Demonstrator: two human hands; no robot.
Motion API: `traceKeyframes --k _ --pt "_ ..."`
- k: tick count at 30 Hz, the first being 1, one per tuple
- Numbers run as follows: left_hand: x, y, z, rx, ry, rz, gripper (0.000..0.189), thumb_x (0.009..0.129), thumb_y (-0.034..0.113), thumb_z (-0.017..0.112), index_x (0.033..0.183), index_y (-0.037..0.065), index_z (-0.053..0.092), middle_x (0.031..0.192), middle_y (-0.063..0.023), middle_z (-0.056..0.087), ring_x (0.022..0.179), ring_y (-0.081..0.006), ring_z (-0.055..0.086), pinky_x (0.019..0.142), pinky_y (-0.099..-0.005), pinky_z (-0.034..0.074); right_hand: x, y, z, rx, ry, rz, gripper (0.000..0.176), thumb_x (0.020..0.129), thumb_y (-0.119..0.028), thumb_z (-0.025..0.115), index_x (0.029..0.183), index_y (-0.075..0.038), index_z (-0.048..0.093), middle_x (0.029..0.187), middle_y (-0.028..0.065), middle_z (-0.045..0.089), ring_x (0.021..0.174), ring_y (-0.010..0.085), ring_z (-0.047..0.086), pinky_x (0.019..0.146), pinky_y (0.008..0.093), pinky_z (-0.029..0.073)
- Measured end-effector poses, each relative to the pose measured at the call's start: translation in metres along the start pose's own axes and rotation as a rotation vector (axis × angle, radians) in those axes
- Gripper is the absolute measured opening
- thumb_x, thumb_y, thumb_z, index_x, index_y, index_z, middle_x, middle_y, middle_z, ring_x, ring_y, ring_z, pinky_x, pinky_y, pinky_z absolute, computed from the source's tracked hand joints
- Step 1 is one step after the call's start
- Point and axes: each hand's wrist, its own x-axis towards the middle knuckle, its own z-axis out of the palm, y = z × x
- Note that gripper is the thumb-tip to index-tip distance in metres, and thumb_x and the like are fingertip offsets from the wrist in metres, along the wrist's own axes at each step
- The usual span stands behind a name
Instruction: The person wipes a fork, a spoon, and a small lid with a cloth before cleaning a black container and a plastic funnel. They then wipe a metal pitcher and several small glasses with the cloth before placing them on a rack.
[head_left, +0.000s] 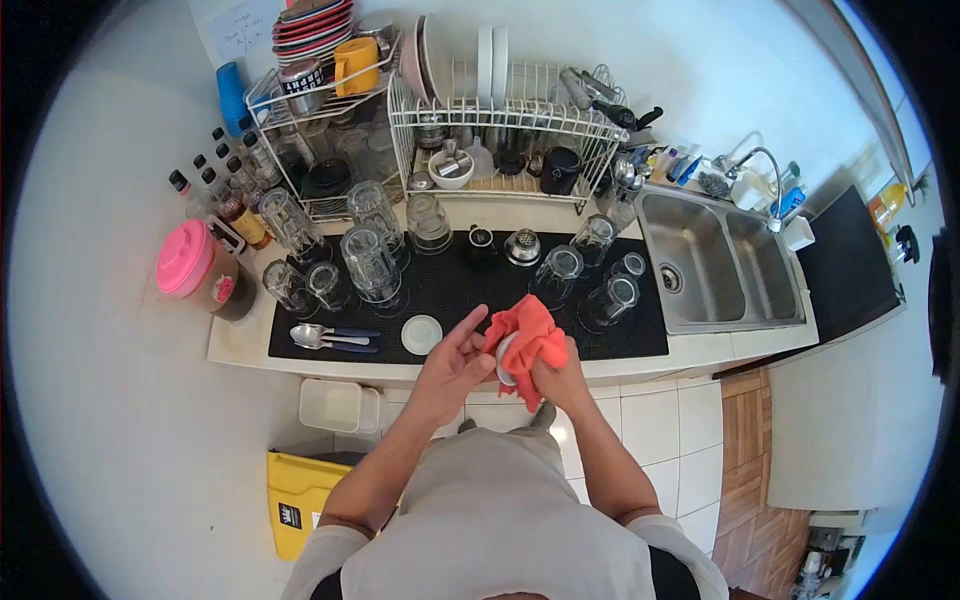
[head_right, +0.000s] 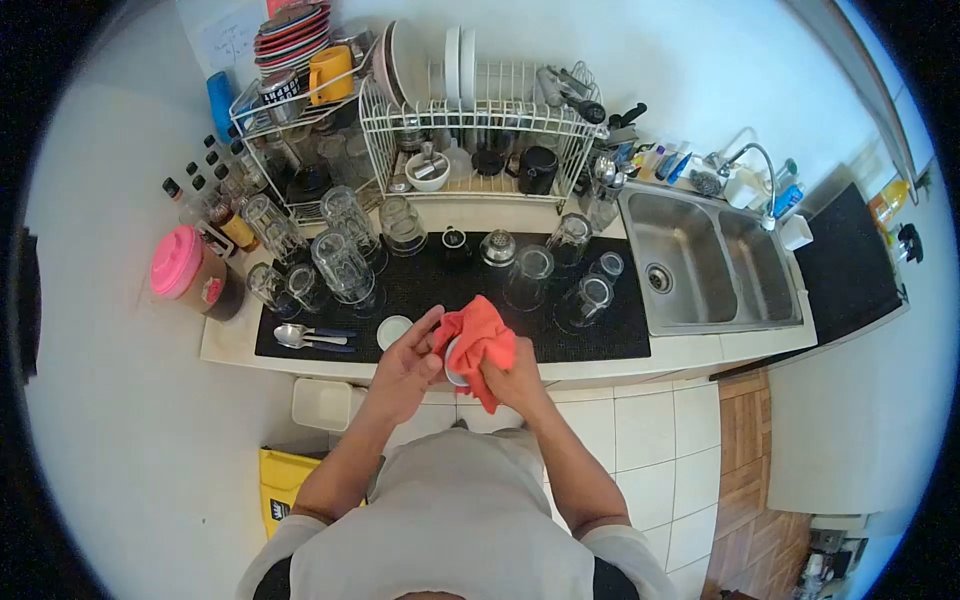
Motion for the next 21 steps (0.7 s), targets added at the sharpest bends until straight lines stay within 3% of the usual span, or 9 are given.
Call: traceKeyframes --k 1,4,7,10,13,16,19,21 --pt "0.000 0.004 -0.002 -0.093 -0.050 -0.043 0.049 0.088 0.008 0.065 0.132 -0.001 0.046 0.116 -0.0087 0.057 0.106 -0.0148 0.055 0.083 -0.0304 0.053 0.003 -0.001 -0.003 -0.047 -0.092 0.020 0.025 0.084 -0.009 0.056 0.107 -0.002 0.059 0.100 0.0125 0.064 0.083 0.0267 0.064 0.074 0.0328 0.050" --pt "-0.001 0.010 -0.012 0.151 -0.234 -0.123 0.047 0.089 0.010 0.064 0.131 0.000 0.046 0.117 -0.0077 0.053 0.108 -0.0157 0.053 0.088 -0.0334 0.051 0.011 -0.025 0.008 -0.080 -0.005 -0.108 0.022 0.084 -0.003 0.054 0.106 0.001 0.057 0.112 0.0106 0.052 0.100 0.0197 0.055 0.087 0.0298 0.044" --pt "-0.007 0.017 -0.002 0.297 -0.176 0.012 0.041 0.089 0.010 0.064 0.126 0.000 0.051 0.113 -0.0063 0.053 0.104 -0.0144 0.053 0.089 -0.0323 0.049 0.009 -0.024 0.016 0.006 0.092 0.007 0.034 0.082 -0.006 0.056 0.116 0.001 0.050 0.110 0.0175 0.058 0.096 0.0282 0.062 0.083 0.0347 0.048" --pt "-0.005 0.010 -0.009 0.455 -0.151 0.182 0.031 0.087 0.008 0.065 0.116 -0.001 0.057 0.106 -0.0050 0.055 0.101 -0.0133 0.052 0.086 -0.0291 0.048 0.011 -0.015 0.011 0.053 -0.015 -0.003 0.035 0.087 -0.008 0.056 0.120 0.000 0.049 0.117 0.0092 0.050 0.109 0.0174 0.051 0.093 0.0306 0.042" --pt "-0.003 0.016 -0.014 0.389 -0.075 0.084 0.020 0.085 0.003 0.067 0.103 -0.003 0.062 0.099 -0.0037 0.056 0.096 -0.0116 0.052 0.081 -0.0258 0.047 0.013 -0.018 -0.001 0.354 -0.057 -0.010 0.049 0.085 -0.008 0.058 0.130 -0.001 0.042 0.121 0.0112 0.053 0.107 0.0182 0.055 0.092 0.0316 0.044" --pt "-0.001 0.010 -0.023 0.219 0.035 0.027 0.015 0.083 0.002 0.069 0.097 -0.002 0.064 0.095 -0.0033 0.056 0.088 -0.0098 0.054 0.077 -0.0246 0.048 0.012 -0.024 -0.008 0.589 0.009 0.213 0.055 0.084 -0.008 0.061 0.135 -0.003 0.040 0.122 0.0067 0.053 0.110 0.0151 0.052 0.094 0.0303 0.042" --pt "-0.003 0.006 -0.019 0.272 0.167 0.039 0.013 0.082 0.000 0.068 0.094 -0.002 0.065 0.092 -0.0038 0.056 0.078 -0.0083 0.054 0.072 -0.0240 0.048 0.012 -0.033 -0.012 0.367 0.002 0.106 0.057 0.084 -0.007 0.061 0.136 -0.003 0.038 0.122 0.0103 0.053 0.109 0.0177 0.054 0.092 0.0315 0.044" --pt "-0.006 -0.001 -0.013 0.550 0.222 0.217 0.010 0.083 -0.001 0.067 0.093 -0.002 0.066 0.091 -0.0035 0.057 0.075 -0.0079 0.056 0.070 -0.0239 0.049 0.012 -0.043 -0.004 0.110 0.021 -0.018 0.056 0.082 -0.004 0.060 0.134 -0.003 0.040 0.118 0.0105 0.055 0.107 0.0160 0.054 0.090 0.0297 0.044"
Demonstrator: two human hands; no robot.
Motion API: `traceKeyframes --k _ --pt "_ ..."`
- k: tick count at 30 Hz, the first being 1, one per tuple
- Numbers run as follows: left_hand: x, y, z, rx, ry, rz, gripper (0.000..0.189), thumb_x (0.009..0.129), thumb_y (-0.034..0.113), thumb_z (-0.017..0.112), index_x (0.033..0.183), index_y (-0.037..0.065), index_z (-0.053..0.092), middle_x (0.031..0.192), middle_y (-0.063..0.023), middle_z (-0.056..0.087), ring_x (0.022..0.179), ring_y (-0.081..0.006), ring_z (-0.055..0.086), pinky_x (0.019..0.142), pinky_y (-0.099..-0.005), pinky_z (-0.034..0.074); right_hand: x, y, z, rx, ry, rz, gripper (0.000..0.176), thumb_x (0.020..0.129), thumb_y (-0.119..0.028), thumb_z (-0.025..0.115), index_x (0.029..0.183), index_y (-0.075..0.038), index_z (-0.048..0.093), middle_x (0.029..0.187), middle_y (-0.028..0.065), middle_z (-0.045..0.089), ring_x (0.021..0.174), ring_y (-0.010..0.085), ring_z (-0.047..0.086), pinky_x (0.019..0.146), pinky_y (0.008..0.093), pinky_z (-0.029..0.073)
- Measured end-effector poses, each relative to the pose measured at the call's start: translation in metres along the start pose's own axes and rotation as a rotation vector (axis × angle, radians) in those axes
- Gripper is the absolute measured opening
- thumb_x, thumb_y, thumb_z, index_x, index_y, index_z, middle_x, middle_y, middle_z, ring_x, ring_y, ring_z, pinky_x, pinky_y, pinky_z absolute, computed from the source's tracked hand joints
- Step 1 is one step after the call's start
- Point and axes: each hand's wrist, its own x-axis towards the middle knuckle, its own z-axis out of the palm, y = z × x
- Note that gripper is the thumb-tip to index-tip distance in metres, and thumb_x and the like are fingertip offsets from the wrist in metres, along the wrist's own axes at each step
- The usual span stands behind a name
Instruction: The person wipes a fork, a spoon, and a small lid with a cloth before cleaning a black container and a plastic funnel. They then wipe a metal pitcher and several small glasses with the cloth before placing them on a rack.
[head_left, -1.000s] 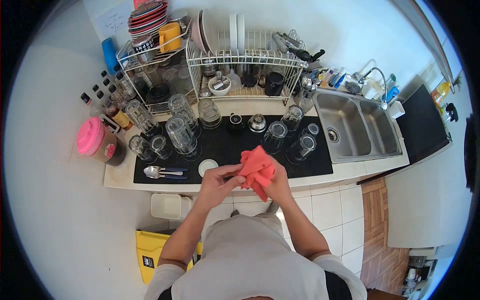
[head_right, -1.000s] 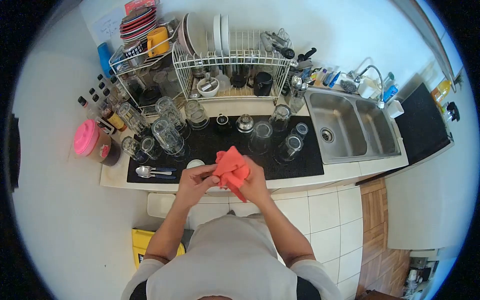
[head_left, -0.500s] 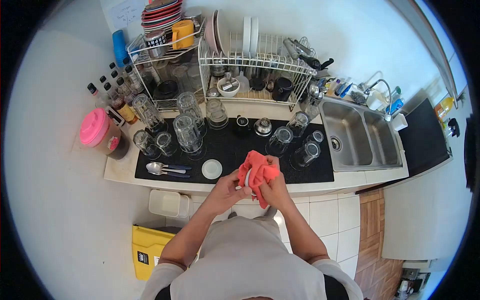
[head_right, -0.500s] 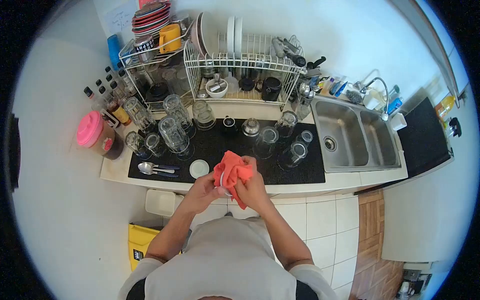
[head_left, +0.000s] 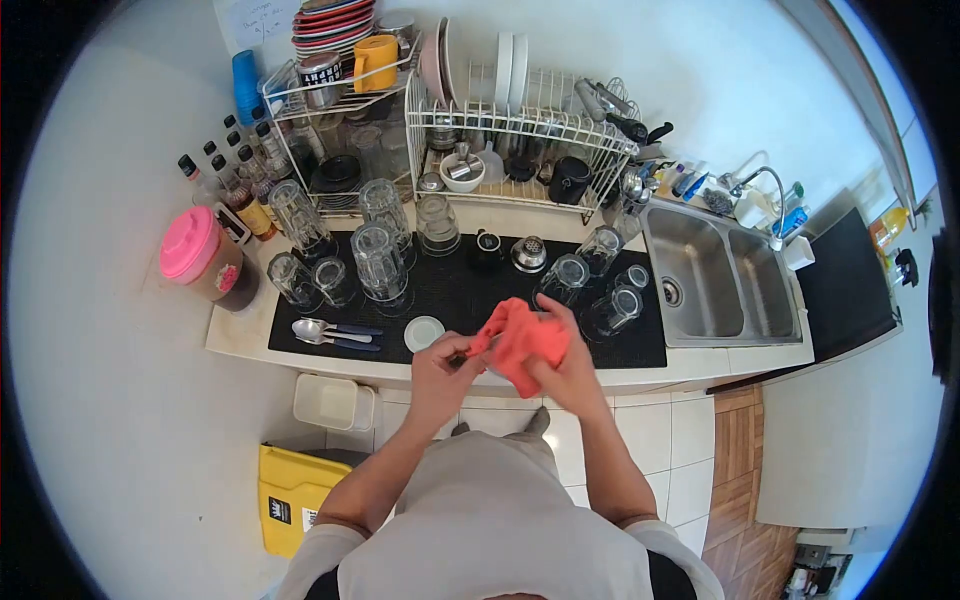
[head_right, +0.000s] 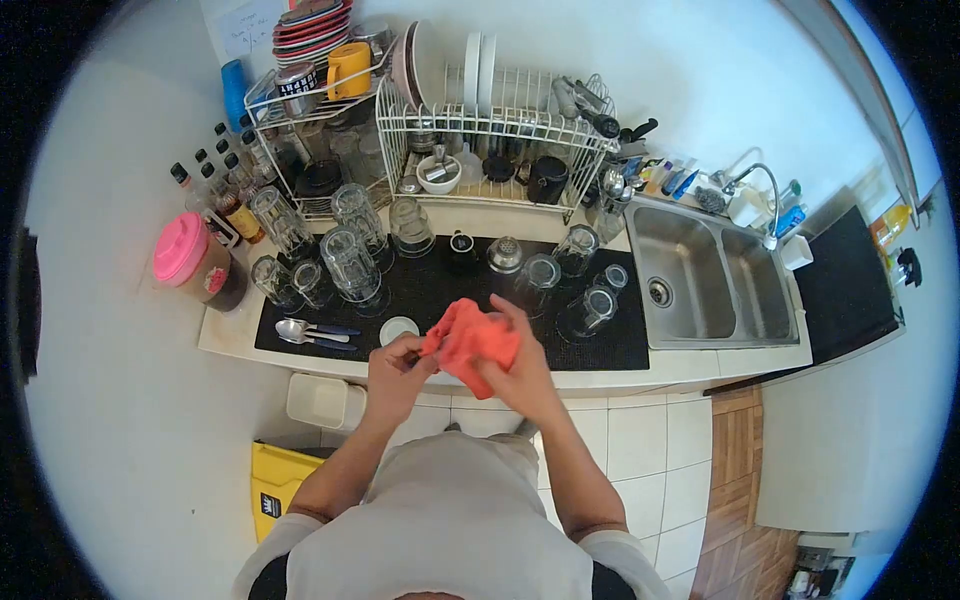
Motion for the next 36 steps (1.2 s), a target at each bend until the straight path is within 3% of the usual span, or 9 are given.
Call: traceKeyframes --k 4,10,13,16,19,25,31,34,36 --pt "-0.009 0.004 0.016 0.054 0.083 0.217 0.011 0.087 0.000 0.063 0.097 -0.001 0.065 0.092 -0.0035 0.057 0.077 -0.0086 0.058 0.071 -0.0247 0.052 -0.001 -0.013 0.018 -0.144 0.083 -0.077 0.042 0.079 0.001 0.057 0.121 -0.002 0.051 0.105 0.0119 0.060 0.096 0.0148 0.059 0.083 0.0282 0.047" --pt "0.001 0.033 0.011 -0.303 -0.135 -0.200 0.022 0.089 0.004 0.062 0.110 0.000 0.056 0.093 -0.0046 0.058 0.086 -0.0113 0.059 0.074 -0.0268 0.056 -0.001 -0.006 0.017 -0.311 0.080 -0.109 0.021 0.082 -0.004 0.063 0.102 -0.004 0.058 0.082 0.0138 0.065 0.073 0.0220 0.065 0.070 0.0302 0.051" --pt "0.003 0.026 0.006 -0.237 -0.220 -0.157 0.019 0.090 0.007 0.061 0.106 0.001 0.052 0.096 -0.0037 0.056 0.089 -0.0108 0.058 0.075 -0.0264 0.056 0.002 -0.001 0.020 -0.241 0.115 -0.045 0.022 0.082 -0.004 0.064 0.103 -0.004 0.057 0.084 0.0142 0.064 0.074 0.0214 0.064 0.072 0.0304 0.050" --pt "-0.002 0.000 0.016 -0.282 -0.102 0.037 0.018 0.091 0.010 0.061 0.103 0.002 0.050 0.096 -0.0035 0.056 0.087 -0.0103 0.058 0.075 -0.0265 0.056 0.001 0.023 0.042 0.135 0.363 -0.014 0.022 0.082 -0.003 0.063 0.102 -0.003 0.056 0.083 0.0150 0.063 0.074 0.0227 0.064 0.073 0.0319 0.050" --pt "-0.008 -0.015 0.026 -0.106 0.078 0.123 0.016 0.092 0.011 0.060 0.099 0.002 0.050 0.095 -0.0038 0.055 0.086 -0.0096 0.057 0.074 -0.0266 0.057 -0.002 0.013 0.049 0.266 0.356 0.014 0.021 0.081 -0.004 0.062 0.102 -0.001 0.056 0.084 0.0156 0.063 0.076 0.0248 0.063 0.074 0.0326 0.049" --pt "0.003 0.002 0.000 -0.269 -0.251 -0.223 0.016 0.093 0.012 0.059 0.099 0.001 0.049 0.090 -0.0036 0.058 0.084 -0.0087 0.059 0.072 -0.0256 0.057 0.004 0.014 -0.003 -0.339 -0.199 -0.009 0.023 0.077 -0.002 0.062 0.100 0.000 0.057 0.084 0.0160 0.063 0.076 0.0277 0.063 0.072 0.0314 0.049" --pt "-0.006 -0.016 0.018 -0.043 -0.084 0.070 0.019 0.093 0.017 0.059 0.086 0.000 0.052 0.080 -0.0069 0.061 0.071 -0.0124 0.063 0.061 -0.0270 0.056 -0.013 0.033 0.034 -0.079 0.363 0.033 0.017 0.086 -0.007 0.059 0.102 -0.001 0.057 0.091 0.0059 0.063 0.078 0.0151 0.059 0.071 0.0289 0.047" --pt "-0.014 -0.019 0.027 0.398 -0.047 0.179 0.017 0.092 0.014 0.060 0.092 0.000 0.051 0.084 -0.0109 0.060 0.074 -0.0136 0.062 0.063 -0.0289 0.057 -0.025 0.053 0.052 0.221 0.482 0.197 0.015 0.092 -0.007 0.054 0.106 -0.001 0.056 0.095 0.0022 0.060 0.081 0.0103 0.055 0.072 0.0274 0.046" --pt "-0.016 -0.015 0.019 0.386 -0.068 0.098 0.028 0.086 0.017 0.067 0.102 0.000 0.051 0.098 -0.0140 0.059 0.088 -0.0194 0.061 0.072 -0.0324 0.055 -0.031 0.057 0.036 0.129 0.359 0.239 0.015 0.093 -0.004 0.049 0.104 0.000 0.058 0.092 0.0038 0.061 0.083 0.0112 0.056 0.075 0.0278 0.046"
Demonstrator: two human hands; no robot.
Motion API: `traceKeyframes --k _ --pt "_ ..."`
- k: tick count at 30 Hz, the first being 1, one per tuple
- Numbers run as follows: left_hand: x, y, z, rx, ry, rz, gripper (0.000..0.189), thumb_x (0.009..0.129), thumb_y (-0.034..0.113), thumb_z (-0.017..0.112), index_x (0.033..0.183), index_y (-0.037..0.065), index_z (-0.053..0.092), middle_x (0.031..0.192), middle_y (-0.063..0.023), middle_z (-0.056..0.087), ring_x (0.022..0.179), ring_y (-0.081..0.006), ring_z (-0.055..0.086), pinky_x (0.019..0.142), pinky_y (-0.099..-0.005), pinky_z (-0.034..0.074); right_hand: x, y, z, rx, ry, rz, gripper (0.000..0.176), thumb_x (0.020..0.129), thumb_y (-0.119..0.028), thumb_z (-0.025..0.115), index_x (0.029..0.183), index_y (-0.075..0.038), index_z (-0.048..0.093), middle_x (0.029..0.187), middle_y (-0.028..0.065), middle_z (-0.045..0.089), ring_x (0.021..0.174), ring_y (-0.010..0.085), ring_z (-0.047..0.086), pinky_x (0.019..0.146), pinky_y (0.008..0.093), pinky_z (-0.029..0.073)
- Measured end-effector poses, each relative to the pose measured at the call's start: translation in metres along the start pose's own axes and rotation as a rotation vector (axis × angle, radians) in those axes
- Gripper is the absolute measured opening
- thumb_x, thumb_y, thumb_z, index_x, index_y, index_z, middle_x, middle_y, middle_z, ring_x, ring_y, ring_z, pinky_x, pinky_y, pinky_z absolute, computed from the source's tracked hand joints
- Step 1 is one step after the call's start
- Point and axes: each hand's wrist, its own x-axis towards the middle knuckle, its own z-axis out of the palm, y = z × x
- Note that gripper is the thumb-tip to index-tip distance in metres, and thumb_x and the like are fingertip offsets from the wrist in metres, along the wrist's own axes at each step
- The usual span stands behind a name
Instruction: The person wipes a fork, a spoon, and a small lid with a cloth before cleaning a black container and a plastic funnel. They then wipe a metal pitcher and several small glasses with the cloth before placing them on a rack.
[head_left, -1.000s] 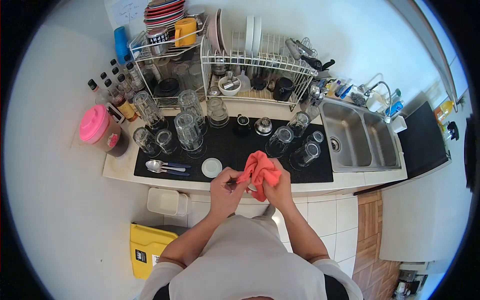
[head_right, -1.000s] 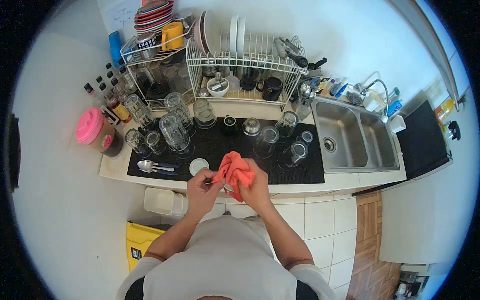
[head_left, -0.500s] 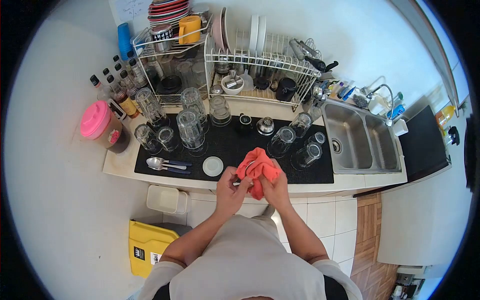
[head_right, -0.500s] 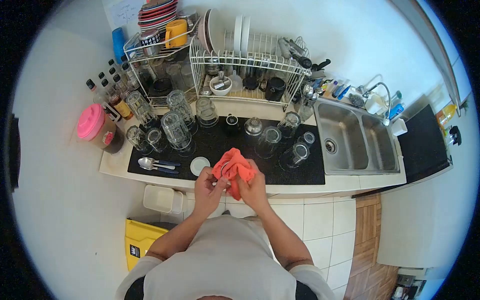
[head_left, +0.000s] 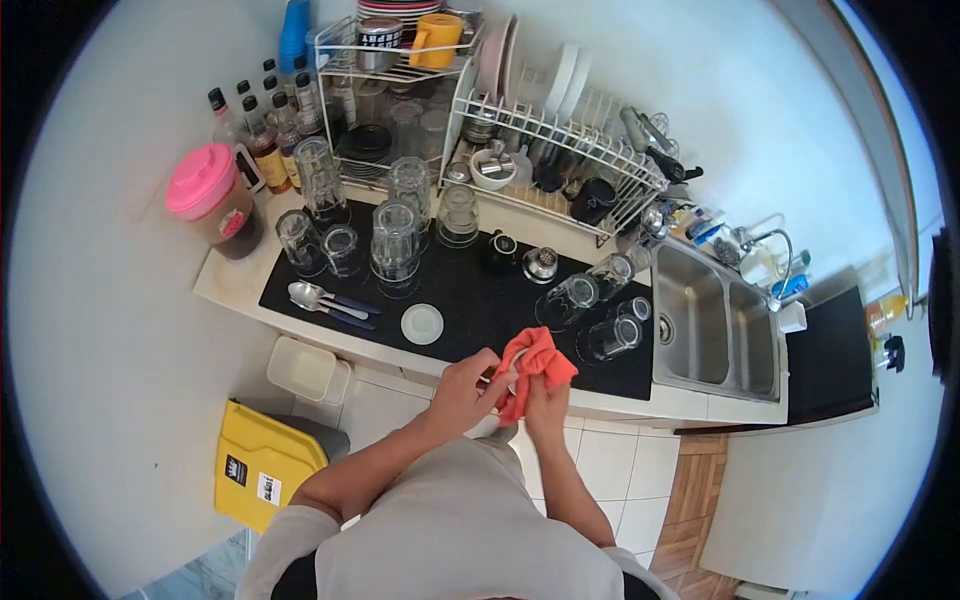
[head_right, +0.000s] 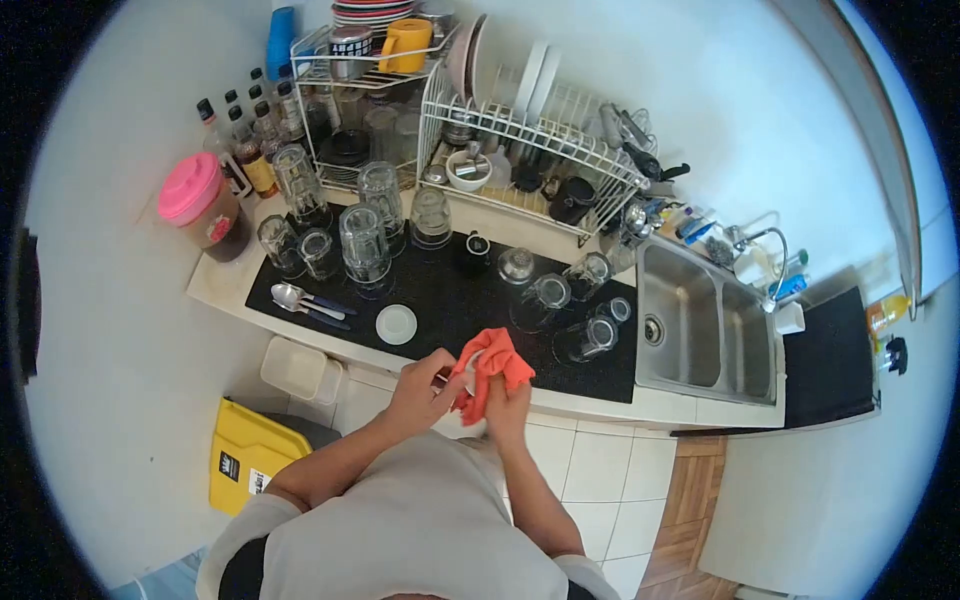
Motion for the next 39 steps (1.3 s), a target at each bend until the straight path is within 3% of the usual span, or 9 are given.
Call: traceKeyframes --k 2,5,8,17,20,23,26,31,39 --pt "-0.001 0.004 -0.007 -0.025 -0.049 -0.073 0.044 0.080 0.021 0.074 0.112 0.001 0.051 0.111 -0.0170 0.058 0.101 -0.0252 0.061 0.080 -0.0360 0.054 0.013 0.019 -0.031 -0.241 -0.201 -0.091 0.015 0.093 -0.004 0.048 0.102 0.001 0.060 0.091 0.0046 0.062 0.084 0.0119 0.057 0.076 0.0283 0.046" --pt "0.002 0.005 -0.018 0.203 -0.059 0.324 0.063 0.073 0.028 0.080 0.121 0.004 0.048 0.131 -0.0176 0.048 0.128 -0.0315 0.043 0.101 -0.0421 0.041 0.014 0.012 -0.037 -0.205 -0.290 -0.040 0.017 0.093 -0.005 0.048 0.102 0.002 0.061 0.092 0.0073 0.064 0.089 0.0145 0.060 0.078 0.0291 0.047" --pt "0.000 -0.009 -0.014 -0.022 -0.261 0.228 0.071 0.069 0.030 0.082 0.126 0.005 0.047 0.142 -0.0163 0.039 0.138 -0.0340 0.026 0.112 -0.0457 0.026 0.011 0.010 -0.031 -0.258 -0.397 -0.064 0.019 0.095 -0.010 0.049 0.106 0.000 0.060 0.096 0.0075 0.065 0.092 0.0155 0.060 0.080 0.0303 0.047" --pt "-0.003 -0.015 -0.025 0.090 -0.141 0.357 0.080 0.056 0.027 0.089 0.123 0.008 0.049 0.144 -0.0138 0.040 0.137 -0.0345 0.029 0.111 -0.0461 0.027 -0.008 0.023 -0.016 -0.076 -0.496 0.473 0.030 0.098 -0.024 0.046 0.117 -0.003 0.057 0.106 0.0069 0.063 0.100 0.0146 0.057 0.088 0.0306 0.046" --pt "-0.006 -0.020 -0.024 -0.046 -0.144 0.293 0.078 0.057 0.021 0.088 0.123 0.008 0.048 0.142 -0.0132 0.042 0.138 -0.0316 0.029 0.111 -0.0443 0.028 -0.009 0.014 -0.013 -0.148 -0.548 0.510 0.030 0.098 -0.024 0.047 0.118 -0.003 0.056 0.109 0.0073 0.063 0.102 0.0141 0.057 0.089 0.0302 0.045" --pt "-0.013 -0.040 -0.018 -0.454 -0.079 0.115 0.076 0.060 0.016 0.085 0.123 0.005 0.044 0.132 -0.0138 0.049 0.132 -0.0288 0.039 0.107 -0.0421 0.034 -0.001 0.023 -0.025 -0.172 -0.518 0.244 0.032 0.098 -0.026 0.048 0.120 -0.003 0.055 0.111 0.0072 0.062 0.103 0.0140 0.056 0.090 0.0298 0.045" --pt "-0.007 -0.047 -0.029 -0.756 0.075 -0.105 0.074 0.063 0.013 0.083 0.123 0.003 0.040 0.121 -0.0134 0.053 0.121 -0.0256 0.051 0.101 -0.0404 0.041 0.010 0.017 -0.051 -0.031 -0.402 0.411 0.036 0.098 -0.030 0.050 0.122 -0.003 0.053 0.113 0.0066 0.061 0.104 0.0137 0.056 0.090 0.0291 0.045" --pt "0.024 -0.077 -0.057 0.253 0.137 -0.094 0.067 0.066 0.016 0.081 0.119 0.000 0.045 0.111 -0.0150 0.053 0.101 -0.0260 0.059 0.087 -0.0366 0.049 0.013 0.009 -0.077 0.134 -0.243 0.434 0.042 0.097 -0.035 0.052 0.122 -0.002 0.052 0.111 0.0058 0.061 0.101 0.0133 0.057 0.088 0.0280 0.046" --pt "0.055 -0.128 -0.037 0.854 0.193 -0.075 0.070 0.066 0.026 0.081 0.124 -0.001 0.050 0.107 -0.0180 0.053 0.095 -0.0359 0.053 0.083 -0.0439 0.045 0.012 -0.003 -0.094 -0.065 -0.310 0.280 0.030 0.098 -0.026 0.049 0.114 -0.002 0.057 0.103 0.0050 0.062 0.097 0.0127 0.057 0.085 0.0290 0.046"
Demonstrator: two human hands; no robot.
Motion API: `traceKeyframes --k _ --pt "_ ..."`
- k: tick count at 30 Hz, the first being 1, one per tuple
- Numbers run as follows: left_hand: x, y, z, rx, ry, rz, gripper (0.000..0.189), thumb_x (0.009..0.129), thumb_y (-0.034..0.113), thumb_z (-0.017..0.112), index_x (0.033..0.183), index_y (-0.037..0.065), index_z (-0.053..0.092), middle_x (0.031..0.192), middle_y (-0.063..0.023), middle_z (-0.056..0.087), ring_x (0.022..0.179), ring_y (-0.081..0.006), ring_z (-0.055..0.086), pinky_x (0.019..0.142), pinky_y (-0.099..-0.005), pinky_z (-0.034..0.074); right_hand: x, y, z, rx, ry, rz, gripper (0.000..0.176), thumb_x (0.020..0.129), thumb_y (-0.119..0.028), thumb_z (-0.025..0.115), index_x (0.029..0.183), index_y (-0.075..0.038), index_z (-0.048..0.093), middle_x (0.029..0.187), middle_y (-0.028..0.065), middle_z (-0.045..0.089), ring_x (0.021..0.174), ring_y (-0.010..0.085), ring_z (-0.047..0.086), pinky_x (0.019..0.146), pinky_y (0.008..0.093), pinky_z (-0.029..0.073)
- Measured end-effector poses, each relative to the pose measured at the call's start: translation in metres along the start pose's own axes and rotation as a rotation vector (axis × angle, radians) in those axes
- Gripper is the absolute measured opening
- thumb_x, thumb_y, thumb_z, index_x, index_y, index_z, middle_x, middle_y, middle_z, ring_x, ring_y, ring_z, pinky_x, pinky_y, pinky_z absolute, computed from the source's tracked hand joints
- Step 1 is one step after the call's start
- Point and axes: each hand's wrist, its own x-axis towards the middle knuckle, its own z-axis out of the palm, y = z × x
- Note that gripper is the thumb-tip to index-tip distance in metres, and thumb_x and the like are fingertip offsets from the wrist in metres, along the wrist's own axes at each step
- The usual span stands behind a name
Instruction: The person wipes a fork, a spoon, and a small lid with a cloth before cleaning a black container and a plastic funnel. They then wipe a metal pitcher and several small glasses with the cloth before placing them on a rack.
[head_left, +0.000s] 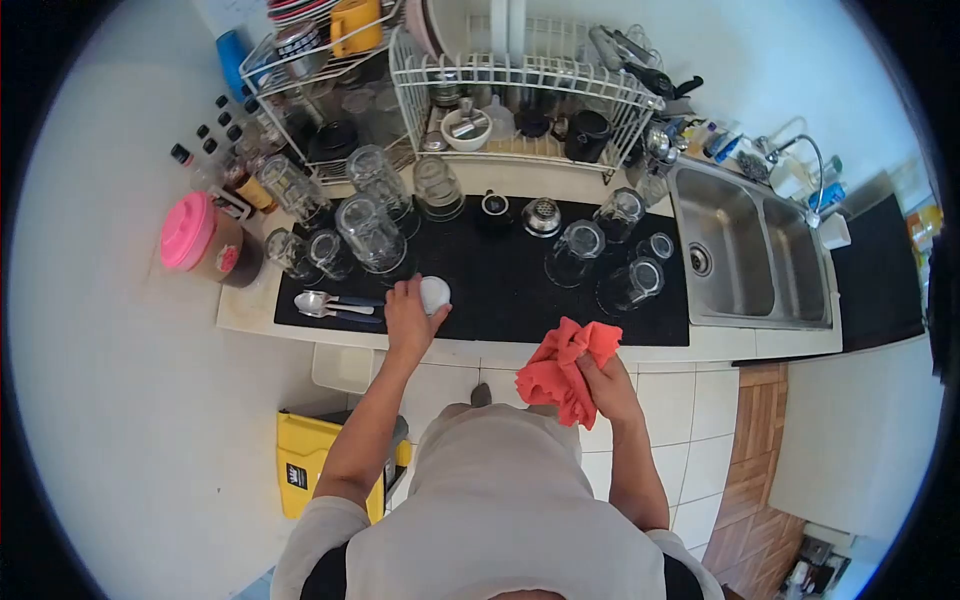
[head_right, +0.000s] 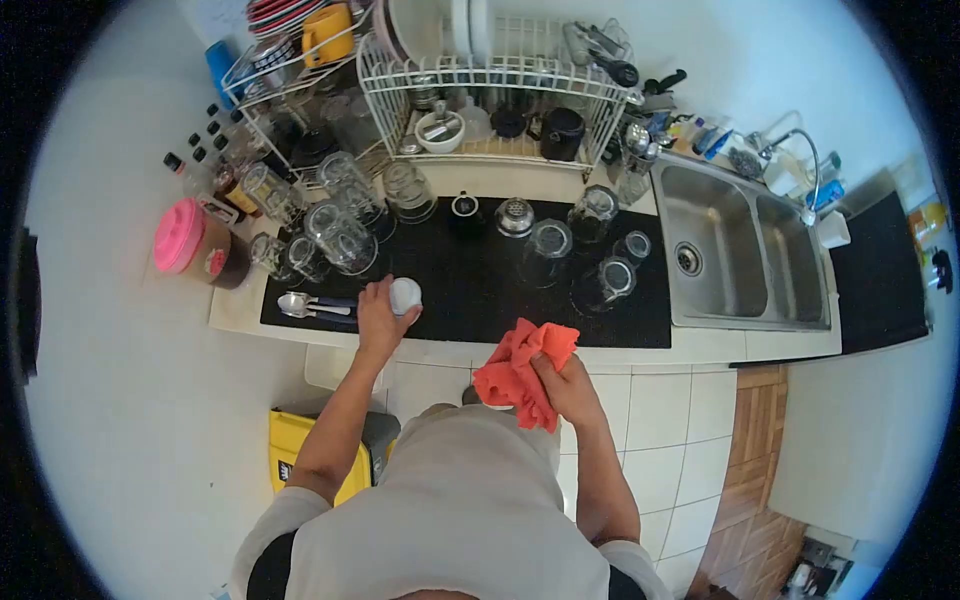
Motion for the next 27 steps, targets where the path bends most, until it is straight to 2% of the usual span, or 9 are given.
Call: traceKeyframes --k 6,9,10,13,17,20,23,26,27 --pt "0.000 0.014 0.006 0.077 0.069 -0.085 0.051 0.074 0.029 0.075 0.111 0.000 0.058 0.108 -0.0192 0.055 0.095 -0.0369 0.052 0.082 -0.0451 0.044 0.001 -0.014 -0.039 0.030 -0.012 -0.029 0.025 0.098 -0.021 0.050 0.112 -0.002 0.057 0.101 0.0044 0.061 0.095 0.0124 0.056 0.084 0.0286 0.046" --pt "0.001 0.025 0.005 0.167 0.139 -0.045 0.049 0.077 0.032 0.072 0.112 -0.001 0.058 0.106 -0.0197 0.055 0.094 -0.0373 0.052 0.084 -0.0451 0.043 0.007 -0.026 -0.068 0.004 -0.032 -0.073 0.023 0.097 -0.020 0.051 0.112 -0.002 0.057 0.102 0.0040 0.061 0.095 0.0120 0.056 0.084 0.0285 0.046" --pt "0.004 0.033 0.002 0.155 0.168 -0.050 0.046 0.076 0.028 0.073 0.110 0.000 0.059 0.110 -0.0203 0.054 0.098 -0.0368 0.051 0.085 -0.0441 0.043 0.008 -0.033 -0.079 0.010 -0.050 -0.090 0.023 0.097 -0.019 0.051 0.112 -0.002 0.057 0.102 0.0039 0.061 0.095 0.0119 0.056 0.083 0.0283 0.046" --pt "0.023 0.078 -0.008 -0.012 0.226 0.008 0.041 0.079 0.024 0.072 0.110 0.000 0.059 0.104 -0.0181 0.056 0.097 -0.0361 0.052 0.087 -0.0431 0.043 0.004 -0.052 -0.113 0.102 -0.061 -0.158 0.022 0.096 -0.017 0.053 0.111 -0.002 0.057 0.103 0.0029 0.061 0.096 0.0114 0.056 0.083 0.0280 0.047" --pt "0.086 0.152 -0.016 -0.215 0.247 0.187 0.033 0.080 0.018 0.070 0.105 0.000 0.061 0.103 -0.0166 0.058 0.097 -0.0348 0.055 0.087 -0.0414 0.044 -0.001 -0.063 -0.152 0.214 0.029 -0.195 0.022 0.093 -0.014 0.057 0.111 -0.001 0.058 0.104 0.0038 0.062 0.095 0.0126 0.058 0.080 0.0291 0.049" --pt "0.145 0.186 -0.003 -0.220 0.082 0.226 0.033 0.079 0.019 0.070 0.104 0.000 0.062 0.105 -0.0183 0.059 0.097 -0.0362 0.056 0.088 -0.0420 0.044 -0.006 -0.061 -0.179 0.290 0.132 -0.165 0.025 0.090 -0.010 0.059 0.112 0.001 0.058 0.104 0.0057 0.062 0.095 0.0147 0.059 0.080 0.0300 0.050" --pt "0.207 0.195 0.037 -0.118 0.083 0.281 0.032 0.078 0.019 0.070 0.103 0.001 0.063 0.105 -0.0200 0.059 0.099 -0.0372 0.056 0.089 -0.0440 0.044 -0.007 -0.051 -0.201 0.392 0.213 -0.211 0.029 0.090 -0.011 0.059 0.115 0.003 0.057 0.106 0.0070 0.062 0.096 0.0164 0.060 0.082 0.0309 0.050" --pt "0.261 0.191 0.068 0.016 0.061 0.204 0.031 0.078 0.017 0.066 0.104 -0.001 0.062 0.105 -0.0216 0.059 0.101 -0.0375 0.056 0.089 -0.0462 0.045 -0.008 -0.056 -0.213 0.450 0.326 -0.206 0.033 0.092 -0.014 0.058 0.117 0.006 0.055 0.109 0.0100 0.061 0.098 0.0190 0.061 0.083 0.0329 0.051" --pt "0.279 0.189 0.076 0.070 0.131 0.235 0.029 0.078 0.014 0.064 0.103 -0.001 0.062 0.104 -0.0223 0.059 0.100 -0.0375 0.056 0.088 -0.0457 0.046 -0.009 -0.055 -0.217 0.480 0.378 -0.211 0.033 0.092 -0.015 0.058 0.117 0.006 0.055 0.110 0.0105 0.061 0.098 0.0194 0.061 0.083 0.0331 0.051"
